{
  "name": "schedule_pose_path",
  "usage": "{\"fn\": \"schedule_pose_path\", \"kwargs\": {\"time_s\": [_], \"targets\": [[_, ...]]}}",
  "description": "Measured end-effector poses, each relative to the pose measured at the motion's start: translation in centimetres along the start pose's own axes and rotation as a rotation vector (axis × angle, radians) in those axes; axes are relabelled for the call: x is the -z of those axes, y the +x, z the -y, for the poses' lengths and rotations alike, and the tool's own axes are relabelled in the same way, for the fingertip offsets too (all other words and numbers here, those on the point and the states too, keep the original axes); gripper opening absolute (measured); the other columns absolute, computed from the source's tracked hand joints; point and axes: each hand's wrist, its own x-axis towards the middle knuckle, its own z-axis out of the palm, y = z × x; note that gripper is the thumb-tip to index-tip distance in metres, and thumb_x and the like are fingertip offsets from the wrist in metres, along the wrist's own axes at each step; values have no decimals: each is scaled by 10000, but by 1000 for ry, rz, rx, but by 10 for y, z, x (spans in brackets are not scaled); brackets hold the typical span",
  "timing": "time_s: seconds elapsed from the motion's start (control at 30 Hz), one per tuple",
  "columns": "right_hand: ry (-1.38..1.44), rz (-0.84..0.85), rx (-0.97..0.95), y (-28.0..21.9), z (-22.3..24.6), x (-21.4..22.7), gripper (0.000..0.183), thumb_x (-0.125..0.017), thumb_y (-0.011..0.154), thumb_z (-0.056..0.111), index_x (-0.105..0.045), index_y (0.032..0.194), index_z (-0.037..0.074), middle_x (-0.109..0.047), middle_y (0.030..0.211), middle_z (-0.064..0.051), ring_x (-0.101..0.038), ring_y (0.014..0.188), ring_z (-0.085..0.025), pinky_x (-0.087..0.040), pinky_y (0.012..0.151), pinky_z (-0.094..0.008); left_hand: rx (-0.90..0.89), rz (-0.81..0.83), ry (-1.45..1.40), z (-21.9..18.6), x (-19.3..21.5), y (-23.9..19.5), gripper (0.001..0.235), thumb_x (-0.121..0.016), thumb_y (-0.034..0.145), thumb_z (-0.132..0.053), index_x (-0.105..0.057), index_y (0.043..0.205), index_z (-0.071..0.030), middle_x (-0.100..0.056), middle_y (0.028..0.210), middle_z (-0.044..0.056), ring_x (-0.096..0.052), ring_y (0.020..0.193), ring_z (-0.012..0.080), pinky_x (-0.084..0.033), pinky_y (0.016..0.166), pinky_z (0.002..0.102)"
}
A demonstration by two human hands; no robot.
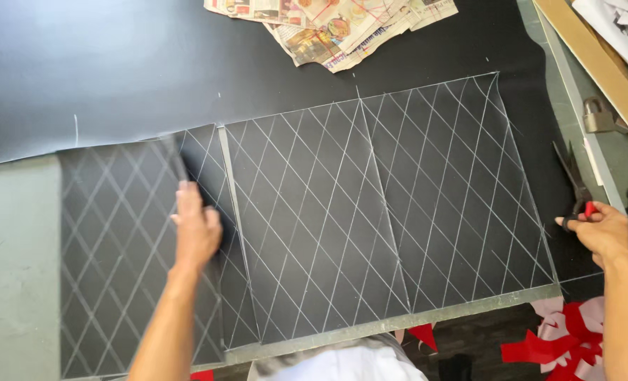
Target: The person cuts a large sheet of black fabric along pre-drawn diagonal grid lines using shears. After cutting, they place a paper pattern on the fabric, secure it with weights, and trace the pattern outline with a white marking tool.
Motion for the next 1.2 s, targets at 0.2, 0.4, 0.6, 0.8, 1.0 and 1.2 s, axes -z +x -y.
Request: {"fn": "schedule_pose_path", "kwargs": {"time_s": [0.2, 0.4, 0.6, 0.8, 1.0, 1.2], "targets": [[-22, -88, 82, 15, -4, 4, 752, -861, 754, 35, -576, 1445, -39, -705, 1120, -100, -671, 973, -192, -538, 819, -353, 20, 59, 176, -22, -26, -11, 719, -608, 970, -319, -298, 1540, -8, -229, 1651, 203, -141, 1540, 408, -2, 1169, 669], [-428, -318, 440, -45, 12, -3, 534, -863, 908, 219, -651, 1345, -1, -650, 1221, -242, -594, 1184, -399, -494, 1041, -506, -53, 50, 44, -17, -4, -11, 811, -495, 751, 123, -347, 1545, 39, -296, 1618, 250, -261, 1522, 405, -104, 1200, 629], [47, -96, 449, -161, 99, -57, 414, -793, 868, 151, -719, 1270, 86, -684, 1221, -159, -694, 1074, -279, -547, 928, -380, 12, -200, -139, -80, 16, -18, 620, -461, 886, 69, -418, 1504, 29, -538, 1452, 282, -658, 1157, 398, -508, 995, 428], [545, 373, 215, -228, 179, -112, 355, -727, 925, 154, -722, 1250, 10, -763, 1072, -120, -708, 956, -170, -562, 865, -292, -73, 150, -646, -190, -32, -24, 631, -523, 985, -79, -312, 1572, 20, -592, 1392, 288, -602, 1316, 350, -451, 1088, 408], [515, 371, 51, -249, 204, -152, 392, -694, 949, 256, -705, 1267, 28, -756, 1048, -94, -699, 934, -151, -567, 825, -292, -171, -51, -44, -137, -46, -27, 695, -632, 951, -177, -331, 1528, 69, -291, 1601, 286, -275, 1523, 449, -231, 1201, 582], [403, 262, 5, -272, 207, -174, 475, -755, 897, 303, -682, 1275, 24, -723, 1074, -129, -664, 898, -183, -563, 798, -335, -177, -236, 115, -65, -52, -70, 707, -690, 905, -200, -389, 1449, 138, -375, 1535, 364, -328, 1447, 507, -262, 1170, 594]]}}
